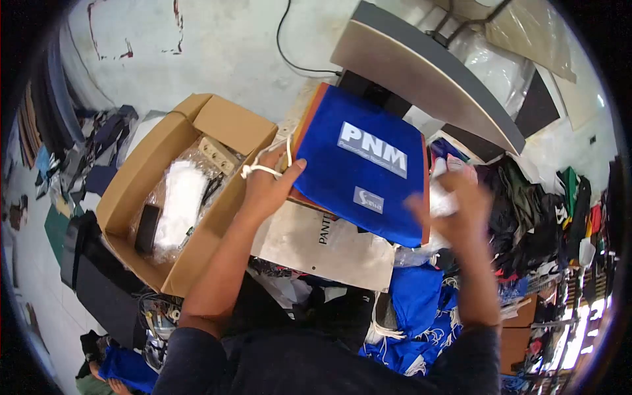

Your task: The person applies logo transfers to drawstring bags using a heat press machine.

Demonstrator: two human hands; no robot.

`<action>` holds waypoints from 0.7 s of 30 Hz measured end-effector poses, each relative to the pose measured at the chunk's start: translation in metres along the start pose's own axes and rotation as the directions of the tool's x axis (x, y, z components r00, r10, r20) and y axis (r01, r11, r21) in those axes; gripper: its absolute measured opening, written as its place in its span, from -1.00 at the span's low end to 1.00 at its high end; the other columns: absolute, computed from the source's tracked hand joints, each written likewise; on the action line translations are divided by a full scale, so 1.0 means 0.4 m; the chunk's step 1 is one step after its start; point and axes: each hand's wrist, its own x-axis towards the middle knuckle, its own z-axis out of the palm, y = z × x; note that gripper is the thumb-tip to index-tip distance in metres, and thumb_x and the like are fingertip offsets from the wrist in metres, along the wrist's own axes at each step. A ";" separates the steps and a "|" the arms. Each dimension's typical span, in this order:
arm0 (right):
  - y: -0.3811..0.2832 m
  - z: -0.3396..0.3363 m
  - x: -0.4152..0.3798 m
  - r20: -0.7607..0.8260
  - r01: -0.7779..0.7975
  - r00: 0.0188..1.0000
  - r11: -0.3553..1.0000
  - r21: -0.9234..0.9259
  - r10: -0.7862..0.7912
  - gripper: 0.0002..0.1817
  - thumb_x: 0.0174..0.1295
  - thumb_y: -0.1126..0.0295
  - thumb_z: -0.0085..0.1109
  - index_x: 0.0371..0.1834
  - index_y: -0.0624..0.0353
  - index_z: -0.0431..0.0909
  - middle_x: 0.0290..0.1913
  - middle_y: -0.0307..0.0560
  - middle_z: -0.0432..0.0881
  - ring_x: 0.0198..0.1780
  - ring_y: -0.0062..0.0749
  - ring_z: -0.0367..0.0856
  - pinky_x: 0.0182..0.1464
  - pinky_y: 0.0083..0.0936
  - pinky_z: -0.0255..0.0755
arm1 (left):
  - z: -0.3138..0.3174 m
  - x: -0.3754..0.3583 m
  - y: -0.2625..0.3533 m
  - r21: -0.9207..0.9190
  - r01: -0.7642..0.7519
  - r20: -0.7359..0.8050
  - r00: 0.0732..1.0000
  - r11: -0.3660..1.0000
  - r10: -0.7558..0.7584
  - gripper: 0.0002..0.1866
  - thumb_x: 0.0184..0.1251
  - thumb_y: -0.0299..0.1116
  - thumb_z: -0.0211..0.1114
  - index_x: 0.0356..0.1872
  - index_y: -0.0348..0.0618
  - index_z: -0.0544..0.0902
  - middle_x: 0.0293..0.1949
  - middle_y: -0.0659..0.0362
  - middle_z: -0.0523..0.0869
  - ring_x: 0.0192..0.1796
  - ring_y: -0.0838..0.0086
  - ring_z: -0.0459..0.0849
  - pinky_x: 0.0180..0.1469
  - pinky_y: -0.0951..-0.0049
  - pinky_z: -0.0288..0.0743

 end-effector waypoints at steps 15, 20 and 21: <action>0.235 0.120 -0.482 0.243 -0.693 0.714 0.712 0.114 0.656 -0.78 0.09 0.46 0.23 -0.16 0.18 0.63 -0.12 0.07 0.68 -0.02 -0.02 0.64 0.03 -0.24 0.49 | 0.055 0.228 0.196 0.203 -0.046 0.641 0.762 0.978 -0.098 -0.20 0.26 0.14 0.29 0.34 -0.30 0.45 0.20 -0.03 0.62 0.28 0.30 0.54 0.29 0.36 0.35; 0.381 0.118 -0.420 0.029 -0.763 0.646 0.646 -0.020 0.763 -0.82 0.11 0.43 0.17 -0.21 0.16 0.57 -0.21 0.13 0.69 -0.11 0.09 0.66 -0.08 -0.14 0.51 | 0.097 0.284 0.151 0.173 -0.049 0.797 0.594 0.984 -0.111 -0.27 0.22 -0.03 0.39 0.33 -0.25 0.45 0.18 0.06 0.64 0.29 0.39 0.51 0.28 0.39 0.39; 0.432 0.155 -0.431 0.013 -0.788 0.612 0.609 0.085 0.790 -0.79 0.11 0.41 0.16 -0.18 0.18 0.56 -0.21 0.17 0.68 -0.10 0.12 0.65 -0.07 -0.11 0.50 | 0.094 0.277 0.167 0.286 -0.031 0.716 0.671 0.958 -0.192 -0.23 0.14 -0.14 0.43 0.36 -0.26 0.40 0.19 -0.02 0.61 0.29 0.37 0.52 0.27 0.35 0.42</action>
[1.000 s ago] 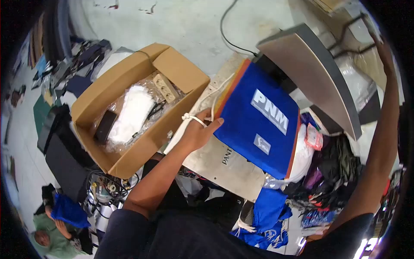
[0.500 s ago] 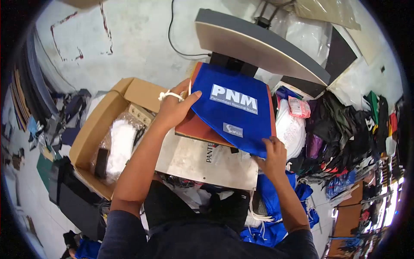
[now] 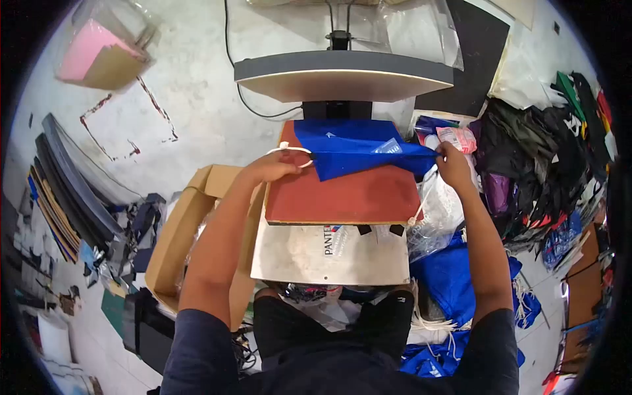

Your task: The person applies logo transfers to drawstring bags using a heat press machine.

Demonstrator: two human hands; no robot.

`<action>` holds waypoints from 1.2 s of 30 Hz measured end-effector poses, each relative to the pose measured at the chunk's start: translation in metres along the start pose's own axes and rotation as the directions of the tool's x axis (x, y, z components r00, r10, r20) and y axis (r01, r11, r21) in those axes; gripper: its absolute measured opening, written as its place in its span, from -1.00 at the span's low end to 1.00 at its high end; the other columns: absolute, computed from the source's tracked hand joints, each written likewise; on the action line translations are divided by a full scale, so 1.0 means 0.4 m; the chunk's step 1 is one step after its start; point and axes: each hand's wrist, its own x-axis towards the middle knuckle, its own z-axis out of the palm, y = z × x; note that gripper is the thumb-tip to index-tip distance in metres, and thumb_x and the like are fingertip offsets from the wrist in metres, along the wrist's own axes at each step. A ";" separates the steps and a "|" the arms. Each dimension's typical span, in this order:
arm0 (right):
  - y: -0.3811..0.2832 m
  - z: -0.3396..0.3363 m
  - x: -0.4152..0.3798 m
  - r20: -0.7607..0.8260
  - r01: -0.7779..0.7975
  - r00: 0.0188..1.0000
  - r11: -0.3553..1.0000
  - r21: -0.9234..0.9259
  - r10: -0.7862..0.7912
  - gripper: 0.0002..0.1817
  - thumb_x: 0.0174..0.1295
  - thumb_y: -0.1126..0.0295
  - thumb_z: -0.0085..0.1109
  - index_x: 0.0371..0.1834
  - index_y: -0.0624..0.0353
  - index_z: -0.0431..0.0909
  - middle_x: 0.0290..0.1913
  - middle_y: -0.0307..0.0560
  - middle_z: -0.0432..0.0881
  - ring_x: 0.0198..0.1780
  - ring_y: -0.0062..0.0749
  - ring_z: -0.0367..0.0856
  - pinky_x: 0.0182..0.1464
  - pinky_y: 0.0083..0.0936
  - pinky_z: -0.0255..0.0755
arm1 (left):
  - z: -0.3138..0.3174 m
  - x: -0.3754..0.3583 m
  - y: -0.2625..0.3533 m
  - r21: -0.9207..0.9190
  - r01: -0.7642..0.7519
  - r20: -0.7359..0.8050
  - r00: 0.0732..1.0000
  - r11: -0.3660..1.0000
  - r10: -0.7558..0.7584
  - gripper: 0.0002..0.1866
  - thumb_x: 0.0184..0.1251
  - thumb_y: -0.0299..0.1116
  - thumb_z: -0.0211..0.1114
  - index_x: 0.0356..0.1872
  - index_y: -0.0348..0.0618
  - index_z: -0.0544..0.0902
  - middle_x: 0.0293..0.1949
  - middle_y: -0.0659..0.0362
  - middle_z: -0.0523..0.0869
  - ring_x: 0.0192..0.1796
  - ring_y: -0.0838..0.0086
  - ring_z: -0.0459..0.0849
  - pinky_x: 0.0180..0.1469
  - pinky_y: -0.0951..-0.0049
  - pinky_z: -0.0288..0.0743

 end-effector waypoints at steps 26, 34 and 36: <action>-0.057 0.055 -0.282 0.149 -0.543 0.838 0.773 0.328 0.525 -0.70 0.20 0.31 0.20 0.01 0.04 0.54 -0.08 0.10 0.69 0.01 0.08 0.65 0.02 -0.09 0.49 | -0.147 0.538 -0.460 -0.384 -0.288 -0.294 0.939 0.877 0.179 -0.45 0.44 -0.06 0.07 0.30 -0.20 0.41 0.13 0.04 0.62 0.15 0.30 0.59 0.24 0.34 0.47; -0.042 0.161 -0.284 -0.086 -0.390 0.872 0.790 0.473 0.482 -0.75 0.18 0.44 0.15 -0.05 0.10 0.55 -0.09 0.11 0.68 -0.02 0.07 0.65 0.00 -0.13 0.50 | -0.064 0.597 -0.356 -0.246 -0.272 -0.329 0.926 0.930 0.183 -0.47 0.42 -0.11 0.09 0.30 -0.22 0.41 0.13 0.04 0.62 0.16 0.30 0.59 0.24 0.34 0.46; -0.025 0.181 -0.270 -0.122 -0.337 0.882 0.789 0.513 0.456 -0.75 0.17 0.47 0.16 -0.06 0.13 0.55 -0.10 0.11 0.67 -0.03 0.06 0.65 -0.01 -0.16 0.51 | -0.051 0.595 -0.331 -0.237 -0.265 -0.327 0.928 0.935 0.180 -0.47 0.42 -0.13 0.10 0.30 -0.22 0.42 0.13 0.04 0.62 0.16 0.30 0.59 0.25 0.34 0.45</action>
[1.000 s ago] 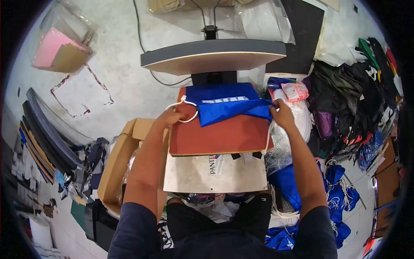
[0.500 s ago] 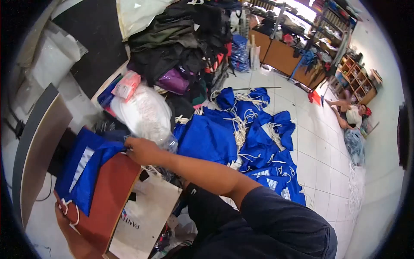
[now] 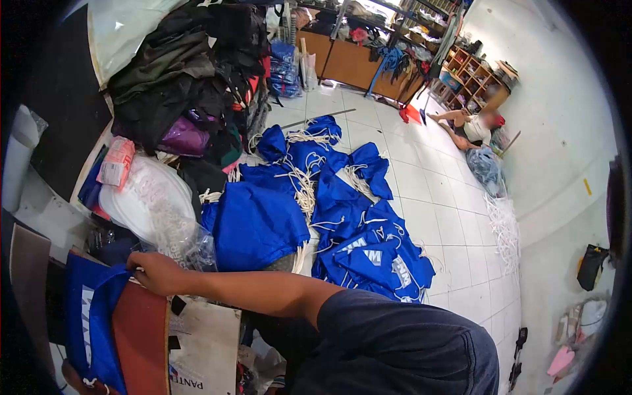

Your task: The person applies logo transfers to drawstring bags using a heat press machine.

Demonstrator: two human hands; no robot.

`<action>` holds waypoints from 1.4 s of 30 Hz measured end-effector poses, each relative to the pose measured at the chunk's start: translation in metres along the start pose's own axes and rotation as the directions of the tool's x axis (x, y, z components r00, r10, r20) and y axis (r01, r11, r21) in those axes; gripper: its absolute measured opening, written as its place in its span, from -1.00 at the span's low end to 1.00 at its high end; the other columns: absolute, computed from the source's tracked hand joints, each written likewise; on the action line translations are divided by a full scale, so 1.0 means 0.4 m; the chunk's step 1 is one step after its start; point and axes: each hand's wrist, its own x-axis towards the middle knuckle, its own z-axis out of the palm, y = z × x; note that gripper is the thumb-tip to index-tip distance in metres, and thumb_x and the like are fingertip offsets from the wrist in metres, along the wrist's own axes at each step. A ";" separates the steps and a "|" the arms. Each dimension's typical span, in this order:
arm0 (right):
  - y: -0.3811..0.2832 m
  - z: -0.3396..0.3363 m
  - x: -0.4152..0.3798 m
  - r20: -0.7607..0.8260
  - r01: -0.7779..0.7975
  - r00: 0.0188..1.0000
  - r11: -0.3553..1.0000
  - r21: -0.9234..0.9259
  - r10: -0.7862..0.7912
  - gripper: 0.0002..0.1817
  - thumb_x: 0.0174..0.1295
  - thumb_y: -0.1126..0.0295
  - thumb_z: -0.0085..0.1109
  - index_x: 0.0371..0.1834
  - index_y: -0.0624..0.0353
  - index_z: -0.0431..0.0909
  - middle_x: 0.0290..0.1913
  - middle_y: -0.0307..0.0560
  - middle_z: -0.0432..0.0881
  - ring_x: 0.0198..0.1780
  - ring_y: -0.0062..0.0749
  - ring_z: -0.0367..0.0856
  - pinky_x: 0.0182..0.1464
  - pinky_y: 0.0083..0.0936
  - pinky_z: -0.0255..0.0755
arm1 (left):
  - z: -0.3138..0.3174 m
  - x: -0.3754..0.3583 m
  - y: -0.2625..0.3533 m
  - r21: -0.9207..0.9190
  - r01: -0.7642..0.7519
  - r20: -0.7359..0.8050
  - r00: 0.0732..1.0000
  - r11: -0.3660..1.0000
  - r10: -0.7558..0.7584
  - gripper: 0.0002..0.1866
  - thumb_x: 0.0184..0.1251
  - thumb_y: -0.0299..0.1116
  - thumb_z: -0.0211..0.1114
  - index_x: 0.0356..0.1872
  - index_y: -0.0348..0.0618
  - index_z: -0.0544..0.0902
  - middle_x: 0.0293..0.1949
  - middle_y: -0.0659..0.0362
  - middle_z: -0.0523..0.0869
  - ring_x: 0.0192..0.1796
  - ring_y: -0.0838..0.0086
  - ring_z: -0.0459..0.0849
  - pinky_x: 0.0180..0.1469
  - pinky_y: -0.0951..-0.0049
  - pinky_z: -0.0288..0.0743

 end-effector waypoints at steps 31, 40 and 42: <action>-0.117 -0.119 0.172 0.034 -0.067 0.996 0.425 0.903 0.084 -0.68 0.34 0.53 0.00 0.15 0.15 0.36 -0.12 -0.15 0.58 -0.30 -0.47 0.64 -0.47 -0.56 0.55 | 0.158 0.011 0.151 0.056 -0.025 0.034 0.999 0.998 0.023 -0.50 0.35 -0.32 0.16 0.29 -0.27 0.44 0.10 0.03 0.63 0.17 0.29 0.58 0.28 0.32 0.41; 0.032 -0.125 0.191 0.139 -0.292 0.940 0.521 0.802 0.312 -0.65 0.32 0.53 0.05 0.17 0.10 0.35 -0.19 -0.02 0.58 -0.35 -0.32 0.67 -0.48 -0.42 0.56 | 0.210 0.069 0.121 0.005 -0.069 0.080 0.994 0.998 0.068 -0.50 0.33 -0.37 0.18 0.29 -0.28 0.45 0.10 0.03 0.63 0.18 0.29 0.57 0.29 0.31 0.40; 0.104 -0.117 0.190 0.220 -0.342 0.904 0.310 0.887 0.366 -0.61 0.28 0.54 0.10 0.18 0.11 0.35 -0.21 0.06 0.60 -0.33 -0.21 0.69 -0.44 -0.29 0.61 | 0.204 0.115 0.099 -0.048 -0.091 0.105 0.990 0.995 0.096 -0.50 0.32 -0.39 0.19 0.29 -0.28 0.45 0.10 0.03 0.63 0.18 0.29 0.57 0.29 0.31 0.40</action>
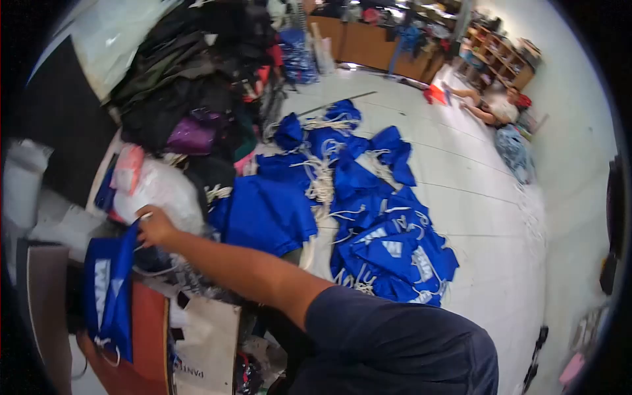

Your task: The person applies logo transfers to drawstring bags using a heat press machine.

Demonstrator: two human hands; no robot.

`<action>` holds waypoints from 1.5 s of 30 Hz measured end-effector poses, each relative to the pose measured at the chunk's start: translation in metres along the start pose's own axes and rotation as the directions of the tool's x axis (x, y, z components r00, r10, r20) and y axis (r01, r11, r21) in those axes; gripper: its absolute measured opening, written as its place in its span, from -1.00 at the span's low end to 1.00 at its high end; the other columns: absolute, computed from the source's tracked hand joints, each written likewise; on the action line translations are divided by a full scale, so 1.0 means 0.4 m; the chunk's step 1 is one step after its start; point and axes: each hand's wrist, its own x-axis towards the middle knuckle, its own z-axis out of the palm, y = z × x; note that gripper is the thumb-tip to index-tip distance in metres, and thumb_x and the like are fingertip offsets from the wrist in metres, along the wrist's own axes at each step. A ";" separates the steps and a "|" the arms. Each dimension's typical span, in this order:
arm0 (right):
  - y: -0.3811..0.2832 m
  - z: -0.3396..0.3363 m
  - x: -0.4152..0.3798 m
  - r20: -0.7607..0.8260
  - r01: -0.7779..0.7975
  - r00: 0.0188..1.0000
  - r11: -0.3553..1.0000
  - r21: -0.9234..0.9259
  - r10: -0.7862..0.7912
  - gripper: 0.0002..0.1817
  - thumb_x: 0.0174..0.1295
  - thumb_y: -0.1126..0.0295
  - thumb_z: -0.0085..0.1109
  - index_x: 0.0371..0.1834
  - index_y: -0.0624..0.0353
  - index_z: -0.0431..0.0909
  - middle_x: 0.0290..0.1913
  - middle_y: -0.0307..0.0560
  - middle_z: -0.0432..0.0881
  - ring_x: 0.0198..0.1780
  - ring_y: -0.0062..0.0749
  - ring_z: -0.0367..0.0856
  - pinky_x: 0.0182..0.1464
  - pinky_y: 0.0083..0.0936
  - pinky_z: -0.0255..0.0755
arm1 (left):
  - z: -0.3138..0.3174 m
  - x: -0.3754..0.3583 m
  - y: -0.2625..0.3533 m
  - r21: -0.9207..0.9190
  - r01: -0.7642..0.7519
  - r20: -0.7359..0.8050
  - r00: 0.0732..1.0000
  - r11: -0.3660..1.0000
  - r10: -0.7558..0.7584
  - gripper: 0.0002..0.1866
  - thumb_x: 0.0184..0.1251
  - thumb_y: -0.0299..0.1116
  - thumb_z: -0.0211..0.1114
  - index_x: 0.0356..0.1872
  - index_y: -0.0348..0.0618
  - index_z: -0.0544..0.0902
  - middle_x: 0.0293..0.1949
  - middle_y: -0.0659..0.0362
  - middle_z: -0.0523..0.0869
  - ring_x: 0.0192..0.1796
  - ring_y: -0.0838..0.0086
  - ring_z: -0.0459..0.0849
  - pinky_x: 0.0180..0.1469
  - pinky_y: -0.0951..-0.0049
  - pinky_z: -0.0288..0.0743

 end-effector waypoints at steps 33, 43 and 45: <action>-0.077 0.000 -0.040 -0.084 0.084 0.991 0.964 -0.250 -0.108 -0.56 0.36 0.27 0.23 0.21 0.15 0.34 0.06 -0.02 0.62 0.00 -0.23 0.69 -0.14 -0.42 0.57 | -0.291 -0.075 -0.077 0.460 0.642 -0.508 0.757 0.614 -0.412 -0.29 0.38 0.12 0.03 0.12 -0.46 0.59 0.09 -0.27 0.64 0.16 0.03 0.62 0.18 0.15 0.44; -0.028 0.010 -0.013 -0.100 0.076 0.990 0.966 -0.248 -0.103 -0.60 0.38 0.31 0.18 0.20 0.12 0.33 0.03 -0.10 0.59 0.00 -0.26 0.65 -0.06 -0.34 0.56 | -0.246 -0.024 -0.020 0.715 0.412 -0.449 0.890 0.565 -0.081 -0.45 0.41 -0.06 -0.09 0.27 -0.14 0.52 0.22 -0.17 0.57 0.30 -0.05 0.50 0.33 0.16 0.35; -0.029 0.012 0.008 -0.134 0.129 0.980 0.985 -0.115 -0.144 -0.62 0.40 0.37 0.07 0.24 0.12 0.32 0.06 -0.10 0.57 0.03 -0.27 0.62 0.02 -0.28 0.54 | -0.234 -0.024 -0.023 0.775 0.390 -0.398 0.912 0.498 -0.095 -0.43 0.40 -0.07 -0.08 0.35 -0.10 0.46 0.28 -0.13 0.54 0.33 -0.02 0.48 0.35 0.19 0.33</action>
